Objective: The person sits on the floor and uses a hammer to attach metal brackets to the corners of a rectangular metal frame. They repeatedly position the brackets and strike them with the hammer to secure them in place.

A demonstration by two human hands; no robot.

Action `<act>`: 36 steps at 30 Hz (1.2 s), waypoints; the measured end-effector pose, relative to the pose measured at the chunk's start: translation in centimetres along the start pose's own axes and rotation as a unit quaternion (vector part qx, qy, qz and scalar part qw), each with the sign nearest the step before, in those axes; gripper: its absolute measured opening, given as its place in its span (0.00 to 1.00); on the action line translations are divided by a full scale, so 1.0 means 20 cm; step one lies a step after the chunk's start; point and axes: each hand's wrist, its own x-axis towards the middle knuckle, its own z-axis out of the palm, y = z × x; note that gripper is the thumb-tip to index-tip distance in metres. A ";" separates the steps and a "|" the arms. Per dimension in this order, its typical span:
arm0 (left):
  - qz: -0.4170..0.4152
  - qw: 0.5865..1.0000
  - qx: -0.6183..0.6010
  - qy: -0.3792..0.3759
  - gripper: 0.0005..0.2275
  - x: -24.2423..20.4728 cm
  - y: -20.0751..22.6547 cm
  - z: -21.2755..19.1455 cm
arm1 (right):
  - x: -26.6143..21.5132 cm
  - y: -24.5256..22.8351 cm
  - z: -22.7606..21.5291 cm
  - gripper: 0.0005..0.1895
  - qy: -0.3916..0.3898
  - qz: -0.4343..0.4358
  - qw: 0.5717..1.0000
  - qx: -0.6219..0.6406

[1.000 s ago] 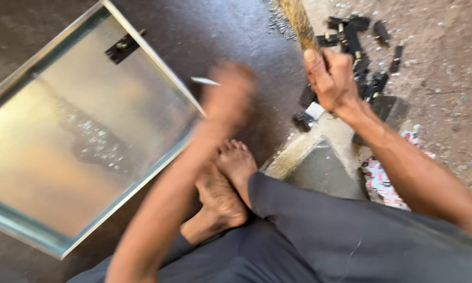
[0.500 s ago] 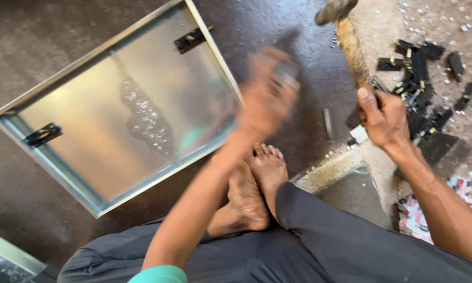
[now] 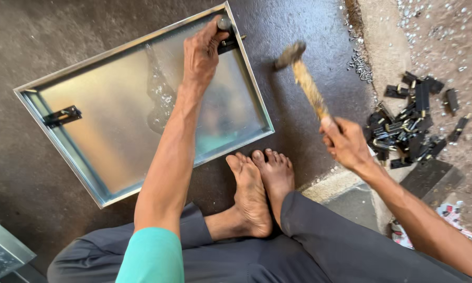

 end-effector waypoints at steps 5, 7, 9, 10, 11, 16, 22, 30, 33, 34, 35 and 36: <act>-0.006 0.999 0.041 -0.002 0.15 0.03 0.03 0.00 | 0.08 -0.36 -0.19 0.22 0.087 -0.378 0.908 0.156; 0.022 0.998 0.064 0.009 0.16 0.03 0.04 0.01 | 0.12 -0.49 -0.23 0.23 0.063 -0.413 0.885 0.204; 0.034 0.996 0.086 0.008 0.17 0.01 0.04 0.01 | 0.16 -0.53 -0.15 0.24 0.049 -0.385 0.909 0.156; 0.033 0.995 0.097 0.001 0.16 0.00 0.04 0.01 | 0.18 -0.51 -0.07 0.24 0.045 -0.352 0.929 0.106; 0.039 0.993 0.109 -0.005 0.16 0.03 0.03 0.00 | 0.21 -0.51 0.03 0.25 0.044 -0.325 0.943 0.058; 0.019 0.998 0.046 0.033 0.14 0.11 0.05 0.00 | 0.16 -0.51 0.09 0.23 0.111 -0.218 0.946 -0.211; 0.032 0.995 0.095 0.011 0.15 0.01 -0.03 0.04 | 0.30 -0.62 -0.05 0.21 0.093 -0.495 0.829 0.243; -0.010 0.996 0.077 0.039 0.14 -0.01 0.26 -0.01 | -0.08 0.19 0.17 0.26 0.143 -0.147 0.963 -0.174; 0.112 0.988 0.110 -0.010 0.17 0.00 0.37 -0.07 | -0.28 0.53 -0.07 0.21 0.134 -0.076 0.944 -0.292; 0.037 0.995 0.089 -0.028 0.18 0.00 0.35 -0.14 | -0.36 0.62 -0.12 0.24 0.151 -0.110 0.925 -0.332; 0.051 0.989 0.134 -0.039 0.16 0.03 0.33 -0.17 | -0.37 0.66 -0.18 0.27 0.180 -0.153 0.897 -0.372; 0.066 0.980 0.179 -0.048 0.15 0.06 0.30 -0.17 | -0.36 0.67 -0.24 0.24 0.151 -0.120 0.902 -0.387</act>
